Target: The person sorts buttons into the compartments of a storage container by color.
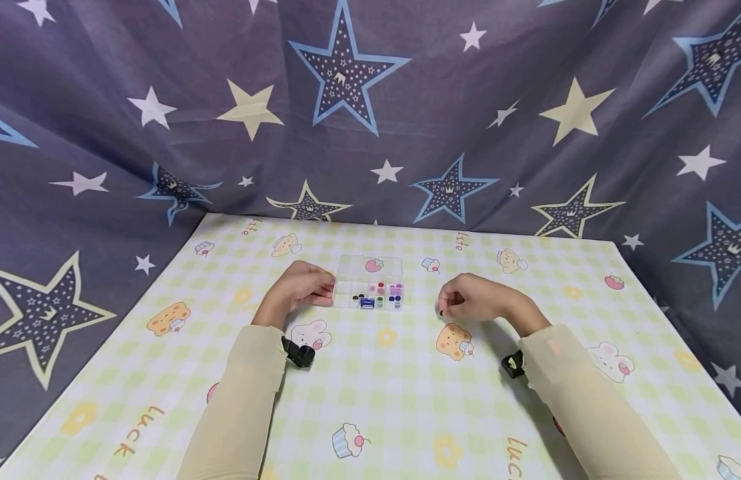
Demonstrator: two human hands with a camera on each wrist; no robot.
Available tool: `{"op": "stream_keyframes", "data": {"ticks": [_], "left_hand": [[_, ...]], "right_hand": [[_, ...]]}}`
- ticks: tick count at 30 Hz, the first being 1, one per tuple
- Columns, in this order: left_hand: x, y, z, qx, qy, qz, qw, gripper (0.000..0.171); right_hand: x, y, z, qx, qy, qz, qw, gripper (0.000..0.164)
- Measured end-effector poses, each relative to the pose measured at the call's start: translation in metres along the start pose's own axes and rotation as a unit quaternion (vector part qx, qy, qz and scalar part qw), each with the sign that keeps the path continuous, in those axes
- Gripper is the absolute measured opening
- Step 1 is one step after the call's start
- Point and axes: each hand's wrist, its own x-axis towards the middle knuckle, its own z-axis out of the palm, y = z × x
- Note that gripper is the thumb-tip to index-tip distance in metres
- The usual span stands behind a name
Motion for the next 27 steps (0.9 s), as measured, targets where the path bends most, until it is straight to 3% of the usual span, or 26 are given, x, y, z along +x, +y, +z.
{"op": "stream_keyframes", "data": {"ticks": [11, 27], "left_hand": [[-0.001, -0.001, 0.0, -0.002, -0.001, 0.001, 1.0, 0.03], [0.0, -0.001, 0.0, -0.004, 0.002, 0.007, 1.0, 0.03]], "right_hand": [[0.016, -0.016, -0.001, -0.002, 0.061, -0.051, 0.997, 0.008], [0.052, -0.035, 0.006, -0.024, 0.118, -0.072, 0.99, 0.014]]}}
